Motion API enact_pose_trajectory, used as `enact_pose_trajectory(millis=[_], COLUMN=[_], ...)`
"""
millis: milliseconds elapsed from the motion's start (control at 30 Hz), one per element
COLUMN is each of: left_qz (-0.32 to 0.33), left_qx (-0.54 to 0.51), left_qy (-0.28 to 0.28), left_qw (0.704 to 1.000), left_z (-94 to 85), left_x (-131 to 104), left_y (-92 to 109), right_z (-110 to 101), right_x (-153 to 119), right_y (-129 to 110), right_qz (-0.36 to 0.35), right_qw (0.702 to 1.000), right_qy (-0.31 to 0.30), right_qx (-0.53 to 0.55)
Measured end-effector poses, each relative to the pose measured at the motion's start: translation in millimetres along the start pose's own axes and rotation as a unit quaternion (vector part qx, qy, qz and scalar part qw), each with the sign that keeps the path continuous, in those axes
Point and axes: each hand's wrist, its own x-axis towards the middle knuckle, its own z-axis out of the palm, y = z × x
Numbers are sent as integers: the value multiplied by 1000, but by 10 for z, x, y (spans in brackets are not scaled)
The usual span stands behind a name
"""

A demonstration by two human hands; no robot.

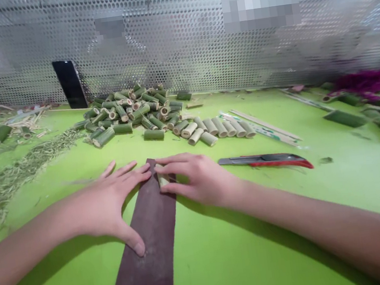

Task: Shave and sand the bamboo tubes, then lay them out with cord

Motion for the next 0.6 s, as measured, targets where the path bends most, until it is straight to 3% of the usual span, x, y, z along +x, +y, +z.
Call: enact_pose_trajectory(millis=[33,200,433,600], left_qz=[4,36,32,41], left_qx=[0,21,6,10], left_qy=[3,18,50,41], left_qw=[1000,999,998,998], left_z=[0,29,131,113], left_x=[-3,11,17,9], left_y=[3,-22,-154,-124], right_z=[4,45,30,2], right_x=[-10,-64,-41,-42], right_y=[-15,-87,-7,-38], right_qz=[20,-114,-104,-85], right_qw=[1000,990,992,992], right_qy=[-6,-65,-60,-82], right_qx=[-12,54,30,42])
